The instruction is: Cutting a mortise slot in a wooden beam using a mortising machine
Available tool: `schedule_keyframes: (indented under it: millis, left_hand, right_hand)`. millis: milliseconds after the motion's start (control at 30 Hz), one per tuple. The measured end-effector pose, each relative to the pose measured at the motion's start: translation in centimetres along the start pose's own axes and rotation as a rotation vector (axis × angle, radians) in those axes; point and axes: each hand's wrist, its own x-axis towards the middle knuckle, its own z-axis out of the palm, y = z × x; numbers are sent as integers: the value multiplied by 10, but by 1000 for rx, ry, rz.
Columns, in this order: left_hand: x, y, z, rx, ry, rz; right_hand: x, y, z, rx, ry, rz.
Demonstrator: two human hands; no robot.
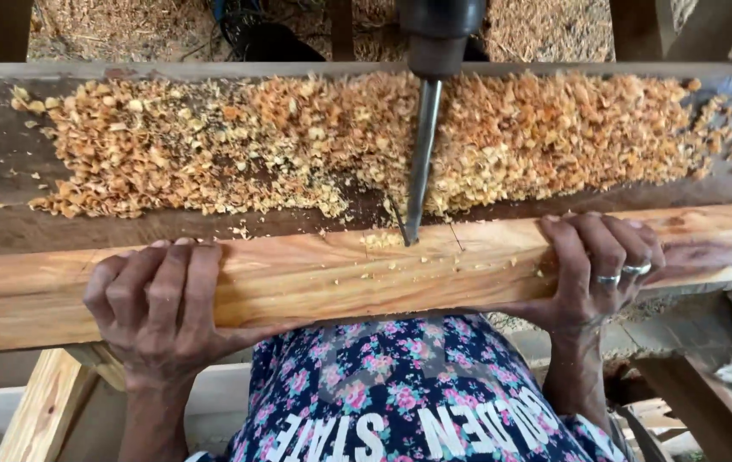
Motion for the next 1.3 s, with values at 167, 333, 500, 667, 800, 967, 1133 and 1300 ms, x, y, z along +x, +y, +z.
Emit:
schedule_keyframes:
  millis: [167,333,500,667,800,967,1133,1300]
  left_hand:
    - [-2,-2,-1,-1,-14,24]
    - [4,-9,1,0,8,44]
    - [19,-14,2,4,57,47]
    - [24,-15,-2,41,0,23]
    - [26,-16,1,53,7,28]
    - [29,-17,2,41,64,57]
    - [32,-16,2,43,70,61]
    - [26,-15,4,36,92,43]
  right_hand:
    - [-4,-1,3,40,39,27]
    - [12,-8,-3,-8,31,30]
    - [18,-6,2,2,57,33]
    - [36,-10,-1,5,85,34]
    - [37,-6,1,12,90,8]
    - [36,-4,1,0,88,1]
    - [35,-5,0,0,92,8]
    - [35,-10,-2,-5,111,16]
